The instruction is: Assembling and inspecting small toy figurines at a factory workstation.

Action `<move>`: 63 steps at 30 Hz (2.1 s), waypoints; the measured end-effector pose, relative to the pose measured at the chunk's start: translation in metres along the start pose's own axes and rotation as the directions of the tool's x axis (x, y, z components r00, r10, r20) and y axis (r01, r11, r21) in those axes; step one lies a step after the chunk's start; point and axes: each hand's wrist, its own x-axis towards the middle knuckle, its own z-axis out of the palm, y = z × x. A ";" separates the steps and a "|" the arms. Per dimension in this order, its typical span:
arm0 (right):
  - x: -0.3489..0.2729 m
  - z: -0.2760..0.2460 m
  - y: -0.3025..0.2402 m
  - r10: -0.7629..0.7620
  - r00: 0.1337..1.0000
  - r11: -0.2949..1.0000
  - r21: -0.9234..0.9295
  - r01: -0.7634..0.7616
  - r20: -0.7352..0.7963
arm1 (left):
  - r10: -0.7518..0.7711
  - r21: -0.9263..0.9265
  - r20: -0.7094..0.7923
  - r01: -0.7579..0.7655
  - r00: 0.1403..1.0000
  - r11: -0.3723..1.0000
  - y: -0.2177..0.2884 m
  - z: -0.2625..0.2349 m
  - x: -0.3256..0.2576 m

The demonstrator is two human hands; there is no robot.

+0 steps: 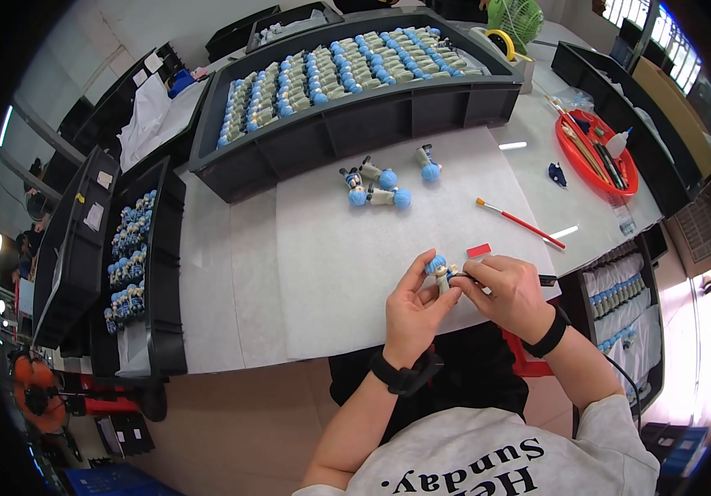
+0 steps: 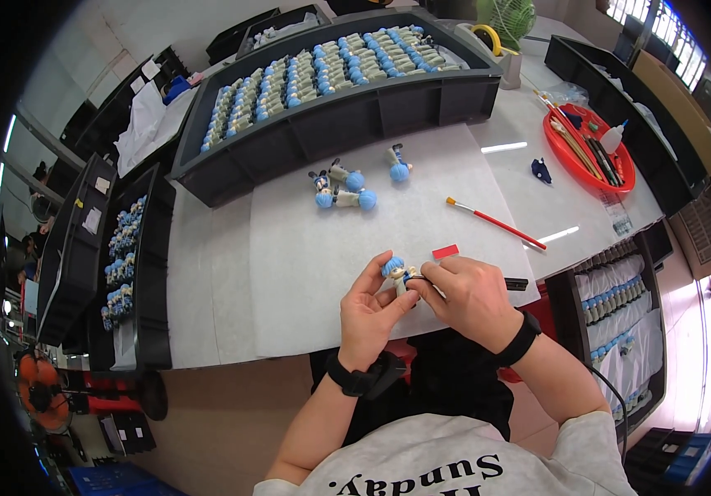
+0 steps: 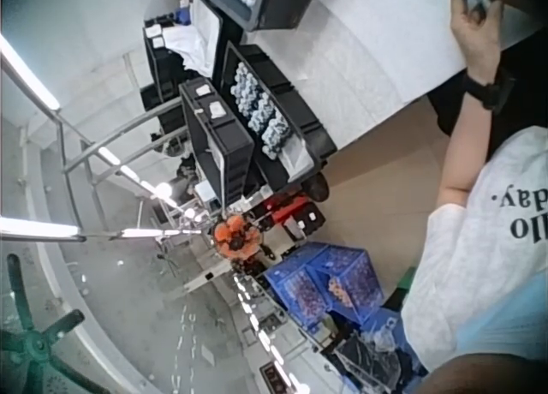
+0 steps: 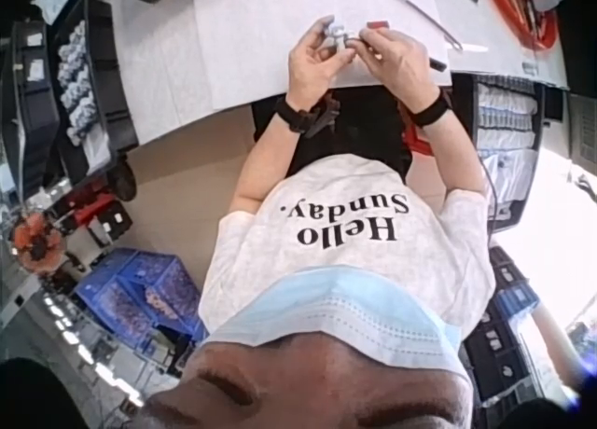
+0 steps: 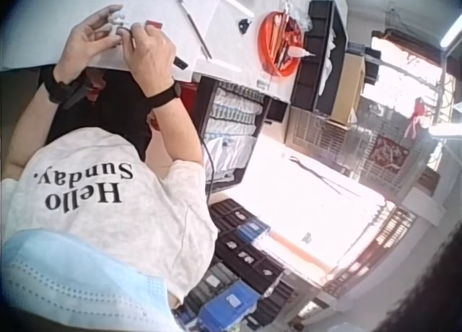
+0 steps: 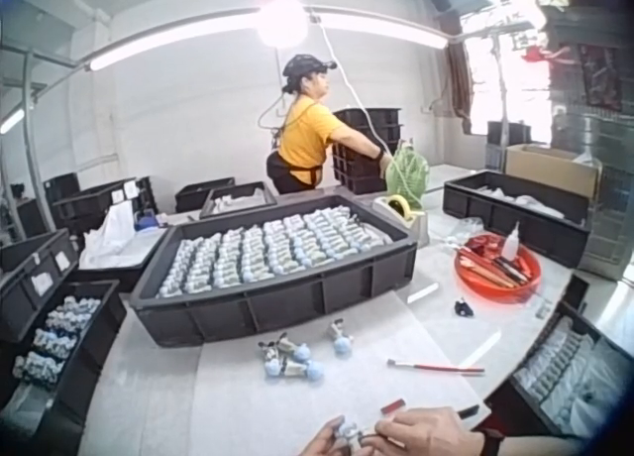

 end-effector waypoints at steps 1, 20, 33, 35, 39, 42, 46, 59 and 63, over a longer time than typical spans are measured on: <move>0.000 0.000 -0.001 0.000 1.000 1.000 0.000 0.000 -0.001 | 0.000 0.001 0.001 0.000 1.000 1.000 0.000 0.000 0.000; 0.000 -0.002 0.001 -0.012 0.999 1.000 -0.006 0.012 0.032 | -0.005 0.005 -0.002 0.005 1.000 1.000 0.002 0.000 -0.001; 0.000 -0.002 -0.003 0.015 0.999 0.999 -0.048 -0.013 0.044 | 0.001 -0.004 -0.012 -0.001 1.000 1.000 0.001 -0.001 0.000; 0.001 -0.002 -0.001 0.001 0.999 0.999 -0.037 0.000 0.038 | 0.001 -0.004 -0.009 -0.001 1.000 1.000 0.001 -0.001 0.000; 0.001 -0.003 0.000 -0.010 0.999 0.999 -0.036 0.012 0.050 | -0.001 -0.014 -0.005 0.001 1.000 1.000 0.001 -0.001 0.000; 0.002 -0.004 -0.002 0.012 0.998 1.000 -0.026 -0.010 0.060 | -0.001 -0.013 -0.003 0.001 1.000 1.000 0.001 -0.001 -0.001; 0.003 -0.004 -0.004 0.044 0.996 0.998 -0.038 -0.041 0.079 | 0.001 -0.020 -0.006 -0.001 1.000 1.000 0.001 -0.002 -0.001; 0.003 -0.006 -0.006 -0.020 1.000 0.998 -0.064 0.022 0.021 | 0.000 -0.027 -0.006 -0.001 1.000 1.000 0.001 -0.002 -0.001; 0.003 -0.006 -0.007 -0.024 0.999 0.996 -0.082 0.026 0.027 | -0.002 -0.033 -0.004 0.002 1.000 0.999 0.001 -0.002 -0.001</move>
